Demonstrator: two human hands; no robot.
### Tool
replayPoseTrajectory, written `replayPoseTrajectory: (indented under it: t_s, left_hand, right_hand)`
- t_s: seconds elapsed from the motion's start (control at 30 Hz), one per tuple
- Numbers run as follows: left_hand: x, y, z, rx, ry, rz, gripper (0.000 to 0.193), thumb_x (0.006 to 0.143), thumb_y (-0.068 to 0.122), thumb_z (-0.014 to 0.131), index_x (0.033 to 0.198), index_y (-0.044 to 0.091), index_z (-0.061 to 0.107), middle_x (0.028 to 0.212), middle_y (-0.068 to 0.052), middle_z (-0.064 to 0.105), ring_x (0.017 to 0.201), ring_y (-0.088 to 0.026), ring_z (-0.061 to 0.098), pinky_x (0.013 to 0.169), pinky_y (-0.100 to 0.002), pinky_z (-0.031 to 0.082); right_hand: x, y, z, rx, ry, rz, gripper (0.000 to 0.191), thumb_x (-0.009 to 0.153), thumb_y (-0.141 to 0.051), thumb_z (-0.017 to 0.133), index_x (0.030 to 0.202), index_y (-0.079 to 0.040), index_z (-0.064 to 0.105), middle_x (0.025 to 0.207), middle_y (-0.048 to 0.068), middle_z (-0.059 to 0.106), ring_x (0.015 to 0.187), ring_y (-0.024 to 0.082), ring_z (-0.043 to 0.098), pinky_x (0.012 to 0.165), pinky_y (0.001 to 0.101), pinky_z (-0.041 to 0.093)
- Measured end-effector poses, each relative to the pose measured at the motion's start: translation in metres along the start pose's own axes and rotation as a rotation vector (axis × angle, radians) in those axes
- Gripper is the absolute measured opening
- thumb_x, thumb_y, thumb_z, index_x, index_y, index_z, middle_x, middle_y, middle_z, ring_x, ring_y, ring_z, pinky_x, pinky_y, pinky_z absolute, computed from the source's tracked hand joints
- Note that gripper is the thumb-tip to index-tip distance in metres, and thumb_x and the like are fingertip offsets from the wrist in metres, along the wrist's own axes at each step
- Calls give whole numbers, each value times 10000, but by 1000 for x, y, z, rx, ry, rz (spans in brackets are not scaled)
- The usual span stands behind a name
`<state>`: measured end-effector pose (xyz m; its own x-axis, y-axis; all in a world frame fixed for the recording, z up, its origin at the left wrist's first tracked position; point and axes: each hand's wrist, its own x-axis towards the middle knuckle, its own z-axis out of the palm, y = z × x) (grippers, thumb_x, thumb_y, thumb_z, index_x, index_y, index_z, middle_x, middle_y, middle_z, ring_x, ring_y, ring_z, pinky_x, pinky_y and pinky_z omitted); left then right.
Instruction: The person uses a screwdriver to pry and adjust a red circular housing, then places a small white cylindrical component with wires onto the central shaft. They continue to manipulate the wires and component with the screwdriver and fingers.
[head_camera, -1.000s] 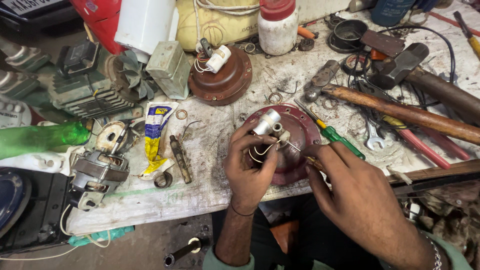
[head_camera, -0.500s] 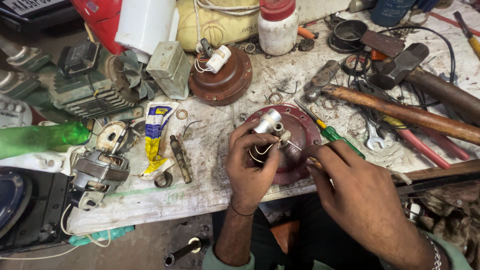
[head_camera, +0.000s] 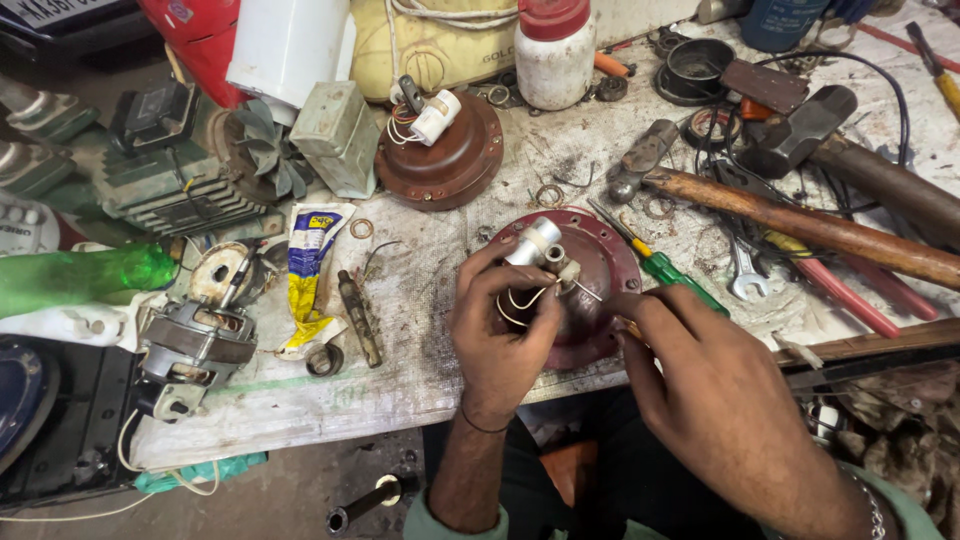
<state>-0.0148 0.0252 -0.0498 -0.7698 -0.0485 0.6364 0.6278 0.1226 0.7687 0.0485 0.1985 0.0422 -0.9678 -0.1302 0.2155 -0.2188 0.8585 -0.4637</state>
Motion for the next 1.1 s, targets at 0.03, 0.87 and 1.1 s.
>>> replayPoseTrajectory:
  t_s: [0.03,0.87,1.1]
  left_hand:
    - [-1,0,0,-12,-6,-14,329,854,-135,750,1111,10,604,1315,-179,559,1213,-233,686,1014,-329,637]
    - [0,-7,1,-60,8,4,358,846,-146,765,1133,-3,607,1325,-170,548,1257,-253,667,1040,-352,611]
    - [5,-3,-1,102,31,116,453,827,-65,826,1207,16,593,1260,-105,631,1276,-252,659,1152,-401,576]
  right_hand:
    - [0,-1,-1,-7,3,1,375,833,-155,746,1182,-70,639,999,149,630,743,363,680,605,468,564]
    - [-2,22,22,-115,-29,21,350,903,-208,725,1234,-117,657,908,95,698,682,309,712,593,442,581]
    - [-5,17,19,-121,179,-166,258,872,-211,711,1061,-52,635,896,149,686,701,336,704,573,438,569]
